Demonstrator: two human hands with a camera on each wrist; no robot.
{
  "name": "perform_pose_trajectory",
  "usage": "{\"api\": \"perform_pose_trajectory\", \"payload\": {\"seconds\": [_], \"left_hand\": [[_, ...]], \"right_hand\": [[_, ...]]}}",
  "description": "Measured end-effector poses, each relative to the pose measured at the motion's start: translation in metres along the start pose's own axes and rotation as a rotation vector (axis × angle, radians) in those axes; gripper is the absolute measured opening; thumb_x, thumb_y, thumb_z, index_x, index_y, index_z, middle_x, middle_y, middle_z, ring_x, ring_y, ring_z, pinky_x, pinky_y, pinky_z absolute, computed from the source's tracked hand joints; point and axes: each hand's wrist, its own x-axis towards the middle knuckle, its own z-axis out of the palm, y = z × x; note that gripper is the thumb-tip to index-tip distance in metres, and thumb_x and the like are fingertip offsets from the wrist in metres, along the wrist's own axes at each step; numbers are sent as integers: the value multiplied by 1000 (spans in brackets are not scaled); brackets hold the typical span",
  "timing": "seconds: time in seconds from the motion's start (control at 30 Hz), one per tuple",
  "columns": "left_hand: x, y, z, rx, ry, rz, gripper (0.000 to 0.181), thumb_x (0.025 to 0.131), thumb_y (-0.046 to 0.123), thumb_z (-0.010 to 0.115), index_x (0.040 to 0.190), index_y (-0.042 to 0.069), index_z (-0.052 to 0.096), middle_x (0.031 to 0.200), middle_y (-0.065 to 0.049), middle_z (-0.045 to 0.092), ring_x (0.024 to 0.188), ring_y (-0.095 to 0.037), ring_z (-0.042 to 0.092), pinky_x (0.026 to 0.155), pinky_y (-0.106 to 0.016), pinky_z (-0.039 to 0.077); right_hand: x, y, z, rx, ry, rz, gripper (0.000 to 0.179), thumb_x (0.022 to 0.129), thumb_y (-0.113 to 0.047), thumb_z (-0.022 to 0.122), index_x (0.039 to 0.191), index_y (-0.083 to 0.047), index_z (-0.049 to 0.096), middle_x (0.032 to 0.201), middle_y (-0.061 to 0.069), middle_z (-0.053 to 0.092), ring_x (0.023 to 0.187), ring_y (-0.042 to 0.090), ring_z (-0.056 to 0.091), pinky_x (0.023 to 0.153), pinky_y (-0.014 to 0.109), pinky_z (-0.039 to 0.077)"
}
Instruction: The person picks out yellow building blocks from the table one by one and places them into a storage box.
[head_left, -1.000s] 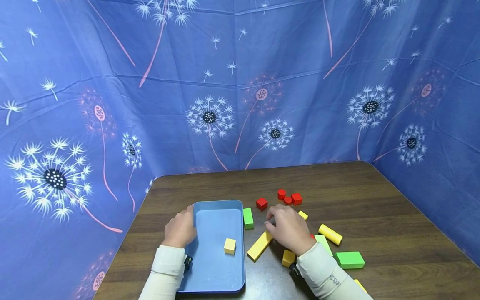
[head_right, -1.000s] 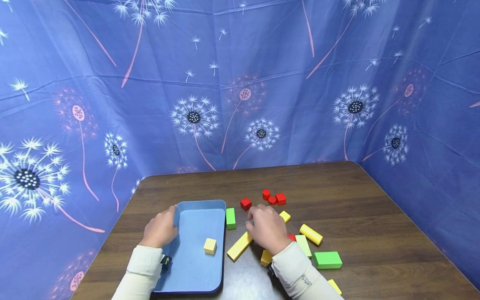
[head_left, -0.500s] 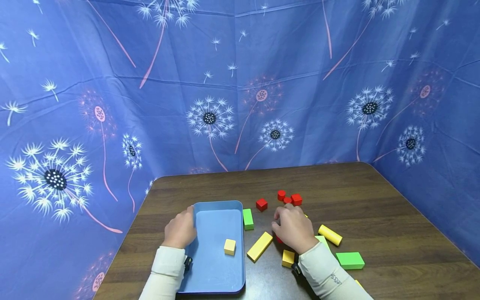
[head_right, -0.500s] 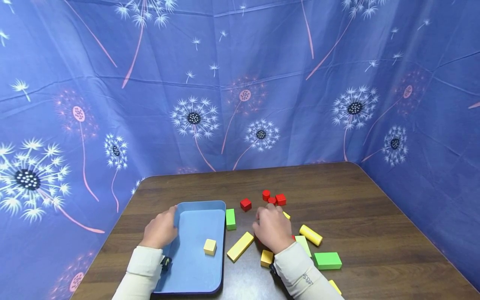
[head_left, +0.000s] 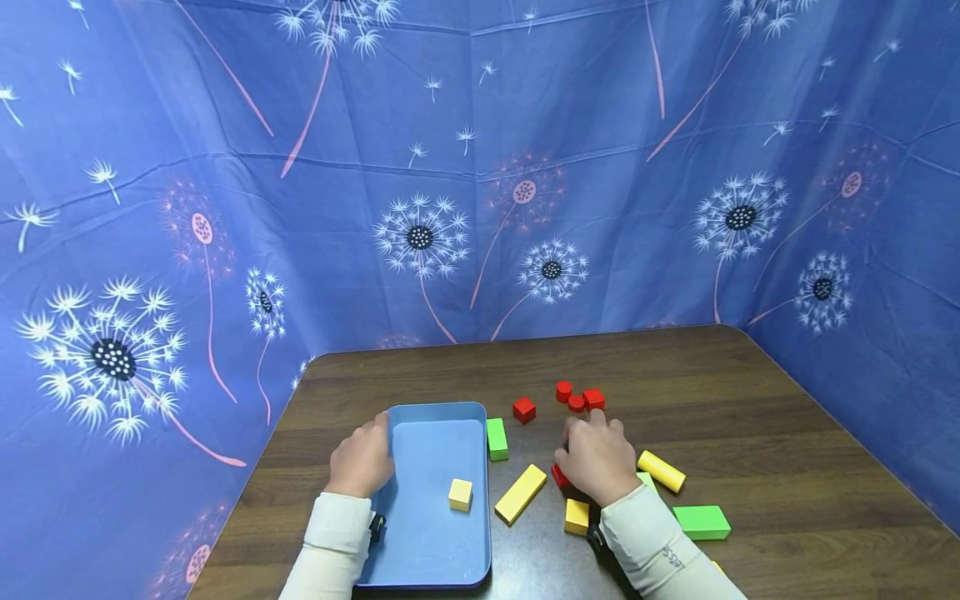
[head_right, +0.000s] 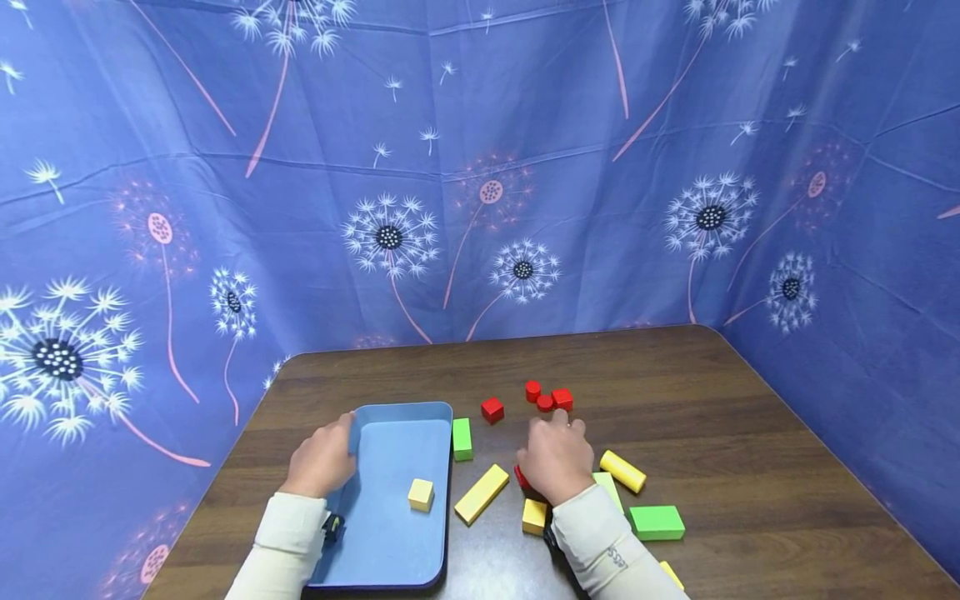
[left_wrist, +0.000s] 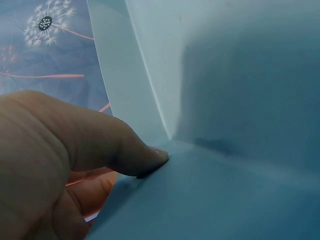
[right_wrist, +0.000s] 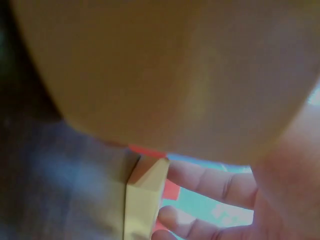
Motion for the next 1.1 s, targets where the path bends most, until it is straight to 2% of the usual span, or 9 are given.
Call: {"api": "perform_pose_trajectory", "payload": {"seconds": [0.27,0.67,0.87,1.1], "left_hand": [[0,0,1,2,1,-2,62,84,2,74,143,-4,54,116,-23,73,85,-39,73,65,-56,57],[0,1,-1,6,-3,-6,61,84,2,72,142,-4,55,116,-23,73,86,-41,73,63,-56,56],[-1,0,0,-1,-6,-8,62,84,2,73,142,-5,55,116,-24,73,85,-40,74,63,-55,57],[0,0,1,4,2,-2,62,84,3,74,143,-4,54,118,-24,72,88,-41,74,66,-56,58]], "right_hand": [[2,1,5,48,-22,14,11,81,-21,78,85,-13,72,104,19,58,93,40,49,59,45,49],[5,3,9,3,24,-30,9,81,-17,77,73,-19,73,99,16,61,82,36,49,64,44,46],[4,2,9,14,23,-38,6,78,-13,77,77,-15,72,98,15,59,83,35,49,70,44,45],[3,1,9,24,27,-42,17,76,-10,80,91,-10,72,101,17,55,87,36,48,72,44,44]]}}
